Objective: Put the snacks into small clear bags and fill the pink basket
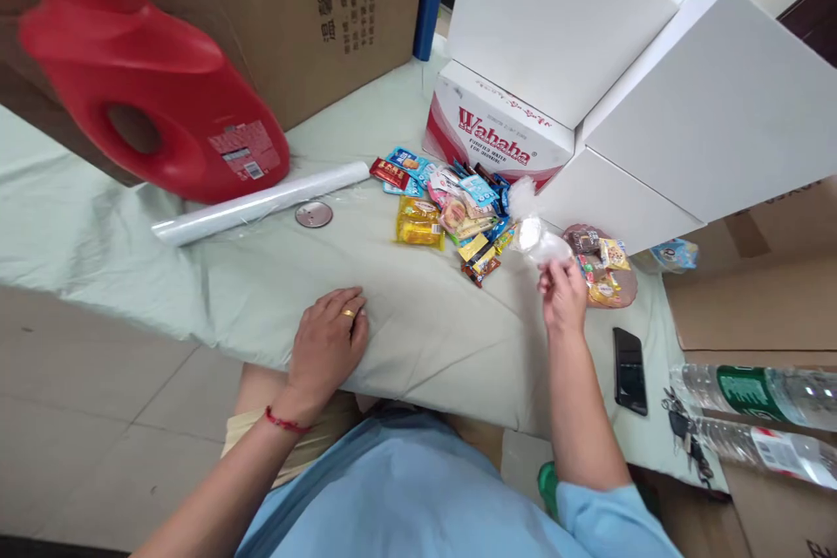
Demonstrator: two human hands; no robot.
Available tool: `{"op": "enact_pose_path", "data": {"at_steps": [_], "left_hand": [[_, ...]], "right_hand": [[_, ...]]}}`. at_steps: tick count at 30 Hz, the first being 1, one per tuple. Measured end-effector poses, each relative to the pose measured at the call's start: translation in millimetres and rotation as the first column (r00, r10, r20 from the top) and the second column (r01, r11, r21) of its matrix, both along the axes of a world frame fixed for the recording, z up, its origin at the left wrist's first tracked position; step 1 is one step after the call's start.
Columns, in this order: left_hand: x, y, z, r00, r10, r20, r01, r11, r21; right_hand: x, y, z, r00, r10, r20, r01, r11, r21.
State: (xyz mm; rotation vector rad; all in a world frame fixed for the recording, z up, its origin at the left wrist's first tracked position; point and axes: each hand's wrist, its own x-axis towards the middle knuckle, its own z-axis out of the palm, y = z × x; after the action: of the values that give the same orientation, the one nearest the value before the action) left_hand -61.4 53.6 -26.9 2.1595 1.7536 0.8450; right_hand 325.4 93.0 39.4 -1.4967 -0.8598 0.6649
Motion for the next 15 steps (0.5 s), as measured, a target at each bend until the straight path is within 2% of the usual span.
{"op": "enact_pose_path", "data": {"at_steps": [1, 2, 3, 5, 7, 10, 11, 13, 15], "left_hand": [[-1, -1, 1.4, 0.999, 0.003, 0.045, -0.003, 1.000, -0.005], [-1, -2, 3.4, 0.995, 0.013, 0.100, -0.012, 1.000, -0.012], [-1, -4, 6.0, 0.986, 0.027, 0.162, -0.023, 0.999, -0.025], [3, -13, 13.3, 0.956, 0.051, 0.288, -0.029, 0.996, -0.080], [12, -25, 22.9, 0.913, 0.050, 0.404, 0.028, 0.982, -0.185], [34, -43, 37.3, 0.804, 0.004, 0.595, 0.243, 0.910, -0.335], [42, -48, 41.1, 0.749, -0.021, 0.662, 0.319, 0.887, -0.333], [56, -53, 46.4, 0.636, -0.094, 0.766, 0.427, 0.869, -0.248], [66, -53, 49.4, 0.574, -0.177, 0.799, 0.479, 0.865, -0.153]], "right_hand": [[-6, -23, -3, 0.973, 0.053, -0.225, -0.053, 0.999, 0.009], [-14, -46, -6, 0.910, 0.097, -0.403, -0.104, 0.995, 0.004], [-23, -66, -10, 0.838, 0.115, -0.533, -0.139, 0.990, -0.005], [-41, -100, -18, 0.720, 0.111, -0.685, -0.190, 0.981, -0.042], [-56, -121, -24, 0.646, 0.098, -0.757, -0.232, 0.970, -0.073], [-70, -133, -26, 0.576, 0.126, -0.808, -0.304, 0.950, -0.069], [-73, -134, -25, 0.555, 0.143, -0.820, -0.334, 0.940, -0.062], [-82, -132, -22, 0.517, 0.178, -0.837, -0.413, 0.909, -0.062], [-93, -130, -20, 0.497, 0.210, -0.842, -0.496, 0.865, -0.077]]}}
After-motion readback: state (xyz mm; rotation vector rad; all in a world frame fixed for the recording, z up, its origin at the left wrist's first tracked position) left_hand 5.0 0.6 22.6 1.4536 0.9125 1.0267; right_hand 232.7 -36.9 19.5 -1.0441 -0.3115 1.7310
